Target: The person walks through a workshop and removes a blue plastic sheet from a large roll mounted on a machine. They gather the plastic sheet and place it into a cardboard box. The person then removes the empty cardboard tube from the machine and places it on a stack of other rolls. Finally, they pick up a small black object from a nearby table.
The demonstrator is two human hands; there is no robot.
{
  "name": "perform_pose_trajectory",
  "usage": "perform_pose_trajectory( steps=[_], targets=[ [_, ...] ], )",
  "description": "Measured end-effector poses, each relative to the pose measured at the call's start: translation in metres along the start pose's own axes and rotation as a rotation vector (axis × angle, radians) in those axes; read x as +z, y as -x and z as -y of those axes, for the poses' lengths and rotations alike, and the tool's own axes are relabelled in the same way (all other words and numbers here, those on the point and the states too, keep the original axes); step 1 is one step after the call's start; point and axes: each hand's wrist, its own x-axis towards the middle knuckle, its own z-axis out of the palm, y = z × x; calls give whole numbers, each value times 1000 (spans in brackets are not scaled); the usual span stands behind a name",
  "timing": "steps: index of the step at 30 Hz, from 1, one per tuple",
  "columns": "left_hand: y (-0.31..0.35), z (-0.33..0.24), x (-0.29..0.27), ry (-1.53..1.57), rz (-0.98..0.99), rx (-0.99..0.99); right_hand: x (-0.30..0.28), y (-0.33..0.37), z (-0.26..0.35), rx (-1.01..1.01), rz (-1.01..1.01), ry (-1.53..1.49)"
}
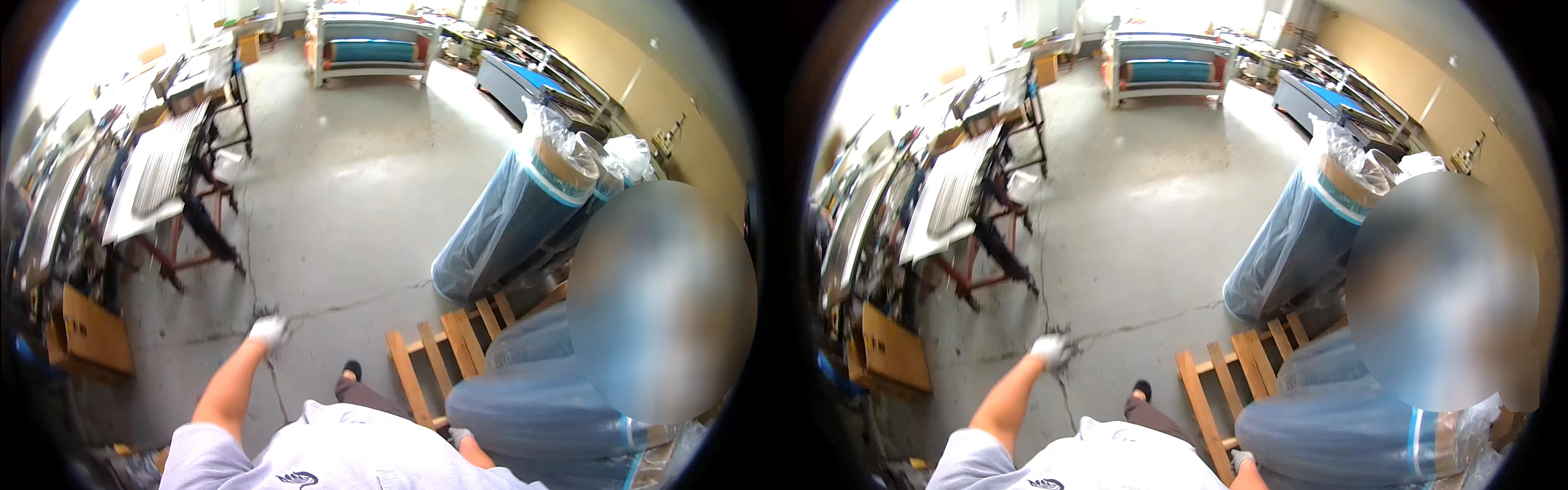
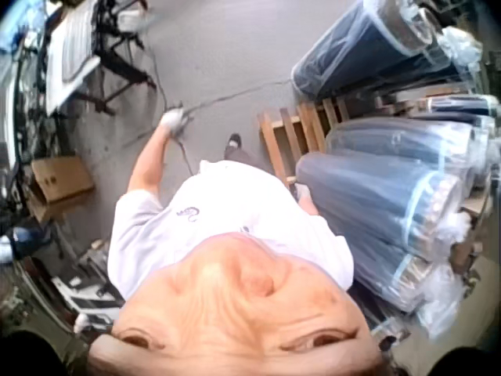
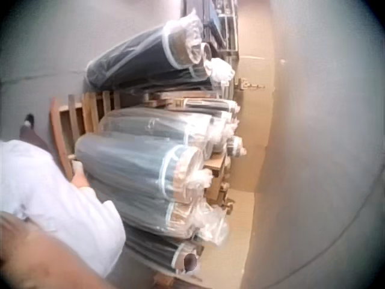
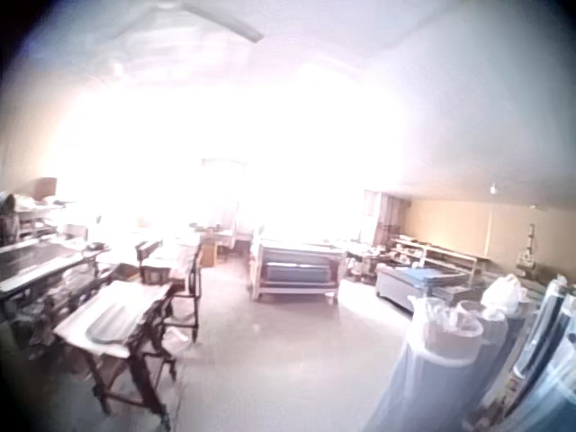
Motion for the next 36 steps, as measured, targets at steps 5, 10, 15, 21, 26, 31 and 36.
perform_pose_trajectory(
  steps=[5, 10, 15, 21, 26, 31, 36],
  targets=[
    [84, 109, 59, 120, 665, -470, 14, -11, 332, -589, -142, 501],
    [73, 175, 111, 243, 821, -752, 37, 3, 683, -928, -148, 472],
    [-99, 254, 75, 248, 690, -716, 67, 46, 912, -1166, -10, 227],
    [-574, 326, -161, 154, 364, -394, -2, -19, 1024, -787, -56, 336],
    [-917, 324, -345, 528, -253, -206, -44, -148, 1033, -235, -46, -276],
    [-1100, 342, -401, 590, -443, 40, -84, -146, 1190, 172, -52, 158],
    [-1118, 438, -328, 343, 521, -369, -75, -244, 1424, -94, -7, 265]
  ],
)
